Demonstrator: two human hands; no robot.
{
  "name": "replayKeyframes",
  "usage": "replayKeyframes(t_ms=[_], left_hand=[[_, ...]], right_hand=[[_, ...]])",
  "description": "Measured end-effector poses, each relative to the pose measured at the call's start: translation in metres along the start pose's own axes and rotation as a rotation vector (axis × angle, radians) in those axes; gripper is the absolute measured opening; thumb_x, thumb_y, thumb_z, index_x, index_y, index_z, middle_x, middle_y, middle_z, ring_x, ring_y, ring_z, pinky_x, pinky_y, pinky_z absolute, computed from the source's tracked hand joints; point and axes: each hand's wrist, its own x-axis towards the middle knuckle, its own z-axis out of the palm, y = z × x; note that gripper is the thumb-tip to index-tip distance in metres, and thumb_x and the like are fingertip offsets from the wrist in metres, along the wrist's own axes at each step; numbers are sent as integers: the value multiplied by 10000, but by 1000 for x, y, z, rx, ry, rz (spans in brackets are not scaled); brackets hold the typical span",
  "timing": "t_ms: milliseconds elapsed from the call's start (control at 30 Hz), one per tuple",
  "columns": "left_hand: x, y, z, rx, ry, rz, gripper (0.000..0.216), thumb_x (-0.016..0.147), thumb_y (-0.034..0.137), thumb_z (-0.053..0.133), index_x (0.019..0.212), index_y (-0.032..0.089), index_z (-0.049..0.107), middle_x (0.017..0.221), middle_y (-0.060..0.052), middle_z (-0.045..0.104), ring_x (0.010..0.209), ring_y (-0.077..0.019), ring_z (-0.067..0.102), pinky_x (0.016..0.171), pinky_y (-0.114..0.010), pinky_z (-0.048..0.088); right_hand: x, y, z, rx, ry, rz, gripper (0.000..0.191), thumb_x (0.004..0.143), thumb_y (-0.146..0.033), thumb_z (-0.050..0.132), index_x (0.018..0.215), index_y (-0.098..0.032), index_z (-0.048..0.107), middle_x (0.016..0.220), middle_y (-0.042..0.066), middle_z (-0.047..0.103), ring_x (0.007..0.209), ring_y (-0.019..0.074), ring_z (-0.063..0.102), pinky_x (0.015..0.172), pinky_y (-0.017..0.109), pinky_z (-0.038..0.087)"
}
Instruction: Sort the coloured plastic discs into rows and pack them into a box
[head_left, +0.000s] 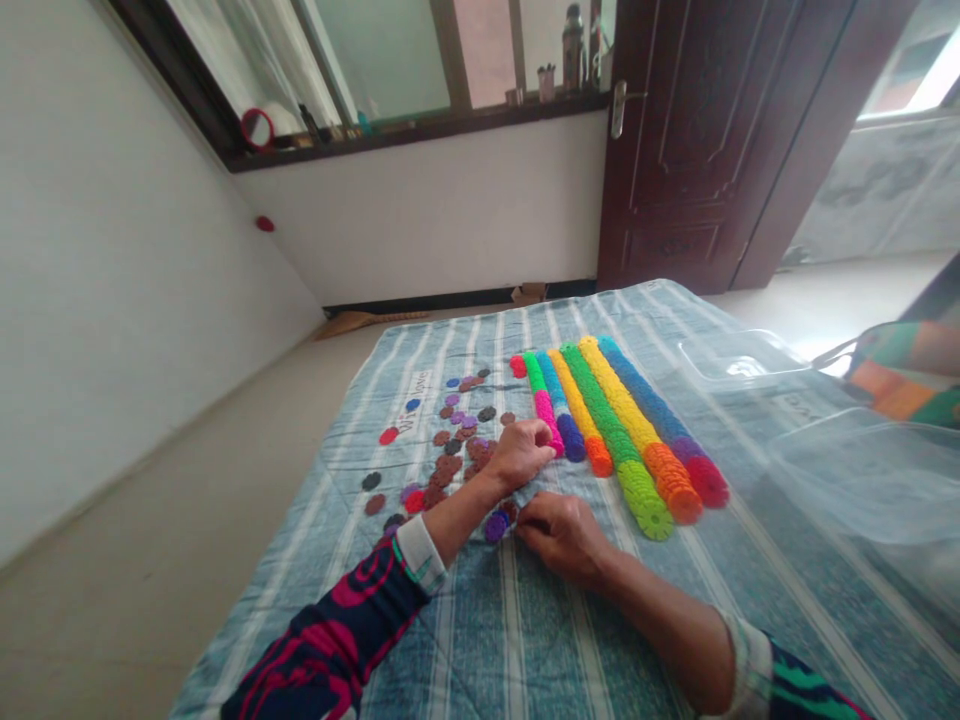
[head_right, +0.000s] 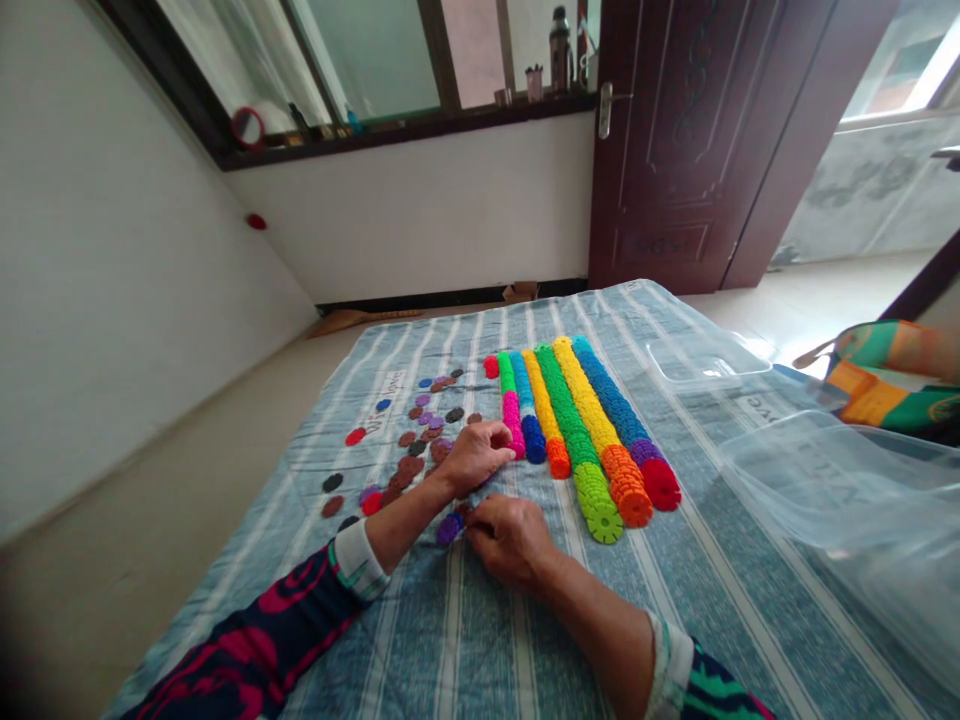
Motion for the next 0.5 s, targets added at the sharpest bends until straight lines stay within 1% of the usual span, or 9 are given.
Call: replayKeyframes(t_ms=[133,267,400,500], left_hand=[[-2,-3,0,46,37,23,84,645,67,574,659,150,583,630,34,546,607,-94,473,593,-212,357],[-4,-7,-1,81,69,22,82,653,78,568,659,159,564,645,28,541,614,-100,477,601,-218,362],[-5,-9,1,95,27,-5,69,661,105,576,646,169,557,636,28,543,616,-108,490,599,-225,362],[-5,-10,4,119,21,-4,66,653,110,588,643,168,559,640,21,547,620,-115,493,603,-234,358]], right_hand=[[0,0,0,-9,-5,-3,141,810,-142,581,726,-188,685,676,0,641,611,122,564,570,229,346],[0,-2,-1,-17,-5,17,162,827,-160,560,723,-190,681,681,4,643,617,127,570,570,230,353],[0,-4,-2,-8,-10,26,175,833,-164,547,724,-201,679,686,2,646,621,127,567,573,229,362],[0,-4,-3,-20,-26,30,166,810,-138,553,718,-203,675,688,0,642,623,127,564,572,231,360]])
